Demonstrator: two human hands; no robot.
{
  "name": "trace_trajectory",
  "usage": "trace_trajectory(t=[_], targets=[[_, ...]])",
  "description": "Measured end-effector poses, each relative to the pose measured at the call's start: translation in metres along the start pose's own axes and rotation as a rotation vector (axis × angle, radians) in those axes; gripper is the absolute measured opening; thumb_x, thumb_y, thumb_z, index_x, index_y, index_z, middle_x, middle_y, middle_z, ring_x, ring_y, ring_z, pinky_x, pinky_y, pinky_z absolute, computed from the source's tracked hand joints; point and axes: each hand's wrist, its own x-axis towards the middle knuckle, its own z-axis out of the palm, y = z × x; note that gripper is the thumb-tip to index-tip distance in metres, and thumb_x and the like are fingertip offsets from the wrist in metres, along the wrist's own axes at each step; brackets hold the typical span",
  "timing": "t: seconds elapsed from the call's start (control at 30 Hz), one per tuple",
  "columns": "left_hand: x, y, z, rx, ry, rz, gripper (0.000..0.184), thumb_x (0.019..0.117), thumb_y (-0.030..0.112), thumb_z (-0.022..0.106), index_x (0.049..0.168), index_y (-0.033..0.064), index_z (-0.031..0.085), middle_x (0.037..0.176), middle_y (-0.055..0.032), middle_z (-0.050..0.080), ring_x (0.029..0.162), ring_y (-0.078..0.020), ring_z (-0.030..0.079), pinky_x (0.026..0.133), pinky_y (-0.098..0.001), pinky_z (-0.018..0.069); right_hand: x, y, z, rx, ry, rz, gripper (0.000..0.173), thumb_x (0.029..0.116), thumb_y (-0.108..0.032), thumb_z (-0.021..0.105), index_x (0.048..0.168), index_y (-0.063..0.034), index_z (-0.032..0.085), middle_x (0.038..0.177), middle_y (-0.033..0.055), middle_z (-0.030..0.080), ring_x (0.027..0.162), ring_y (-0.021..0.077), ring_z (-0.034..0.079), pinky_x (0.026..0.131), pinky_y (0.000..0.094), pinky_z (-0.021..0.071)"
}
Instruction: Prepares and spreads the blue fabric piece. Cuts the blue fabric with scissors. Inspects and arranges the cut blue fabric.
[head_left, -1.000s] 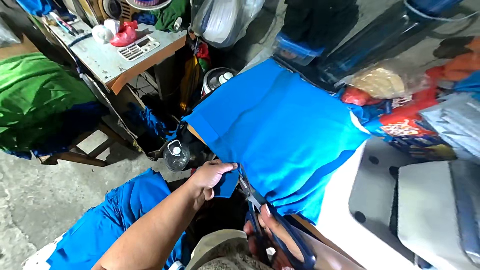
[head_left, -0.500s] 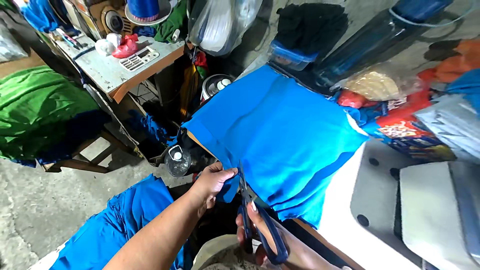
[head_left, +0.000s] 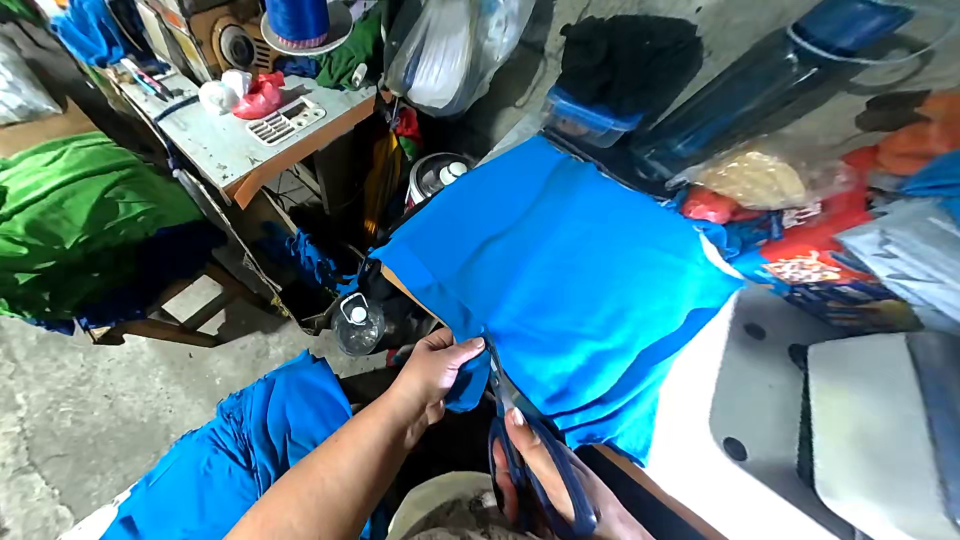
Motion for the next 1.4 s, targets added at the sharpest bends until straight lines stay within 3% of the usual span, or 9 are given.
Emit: trace_trajectory(t=[0.17,0.37,0.6,0.73,0.8,0.9,1.03,1.1,1.4], targets=[[0.000,0.001,0.000,-0.019,-0.013,0.005,0.009,0.1033,0.017,0.060,0.106,0.0096,0.064,0.086,-0.0024,0.068,0.074,-0.0096,0.066,0.068,-0.0260,0.0551,-0.002,-0.001,-0.010,-0.051,-0.076,-0.038,0.039,0.1094,-0.033,0.030,0.091,-0.0122,0.057,0.065,-0.0058,0.061,0.055,0.0055,0.061,0.055,0.0208,0.0544],[-0.001,-0.001,0.001,-0.087,-0.051,0.029,0.009,0.1031,0.011,0.059,0.106,0.0060,0.065,0.088,-0.0043,0.069,0.077,-0.0111,0.067,0.073,-0.0281,0.0565,0.014,-0.021,-0.028,-0.182,-0.219,0.074,0.054,0.1053,-0.058,0.025,0.099,-0.0145,0.057,0.077,-0.0030,0.065,0.065,0.0084,0.066,0.053,0.0216,0.0530],[0.001,0.000,0.003,-0.087,-0.022,0.010,0.010,0.1033,0.010,0.058,0.110,0.0050,0.065,0.091,-0.0054,0.069,0.081,-0.0125,0.066,0.076,-0.0303,0.0560,0.009,-0.018,-0.019,-0.093,-0.012,0.053,0.043,0.1105,-0.036,0.030,0.087,-0.0119,0.058,0.063,-0.0044,0.058,0.052,0.0064,0.058,0.052,0.0218,0.0529],[0.003,0.000,0.003,-0.083,-0.017,-0.019,0.009,0.1027,0.010,0.058,0.109,0.0057,0.063,0.088,-0.0052,0.067,0.079,-0.0129,0.066,0.074,-0.0306,0.0563,0.006,-0.018,-0.022,-0.118,-0.039,0.042,0.043,0.1104,-0.034,0.031,0.085,-0.0124,0.057,0.061,-0.0052,0.058,0.050,0.0058,0.058,0.051,0.0207,0.0524],[0.007,-0.001,0.001,-0.101,-0.045,-0.032,0.013,0.1052,0.017,0.055,0.111,0.0071,0.060,0.088,-0.0057,0.067,0.077,-0.0136,0.066,0.071,-0.0314,0.0567,0.005,-0.018,-0.026,-0.147,-0.063,0.030,0.042,0.1100,-0.036,0.032,0.085,-0.0136,0.058,0.062,-0.0060,0.059,0.051,0.0052,0.058,0.051,0.0201,0.0521],[0.016,0.000,-0.003,-0.090,-0.083,-0.069,0.040,0.1084,0.045,0.044,0.122,0.0105,0.057,0.087,-0.0039,0.064,0.069,-0.0116,0.064,0.062,-0.0273,0.0558,0.005,-0.018,-0.031,-0.196,-0.075,0.025,0.041,0.1090,-0.037,0.034,0.084,-0.0149,0.059,0.061,-0.0068,0.059,0.051,0.0045,0.058,0.051,0.0203,0.0507],[0.024,0.007,0.001,-0.061,0.037,-0.067,0.022,0.1054,0.024,0.058,0.118,0.0055,0.057,0.083,-0.0071,0.066,0.060,-0.0124,0.063,0.053,-0.0254,0.0546,0.004,-0.020,-0.034,-0.212,-0.062,0.071,0.040,0.1099,-0.034,0.035,0.086,-0.0135,0.059,0.061,-0.0064,0.058,0.052,0.0045,0.057,0.052,0.0203,0.0508],[0.022,0.011,0.003,-0.037,0.070,-0.067,0.020,0.1041,0.017,0.060,0.118,0.0037,0.057,0.085,-0.0081,0.065,0.063,-0.0137,0.064,0.056,-0.0273,0.0557,0.005,-0.021,-0.035,-0.220,-0.058,0.087,0.038,0.1104,-0.032,0.035,0.087,-0.0131,0.058,0.061,-0.0065,0.058,0.051,0.0045,0.057,0.052,0.0208,0.0511],[0.021,0.014,0.004,0.065,0.086,0.035,0.013,0.1031,0.011,0.061,0.111,0.0003,0.061,0.087,-0.0071,0.066,0.067,-0.0117,0.065,0.061,-0.0269,0.0571,0.010,-0.035,-0.048,-0.368,-0.209,0.103,0.039,0.1091,-0.040,0.033,0.097,-0.0121,0.056,0.067,-0.0060,0.059,0.057,0.0046,0.058,0.055,0.0215,0.0506]])
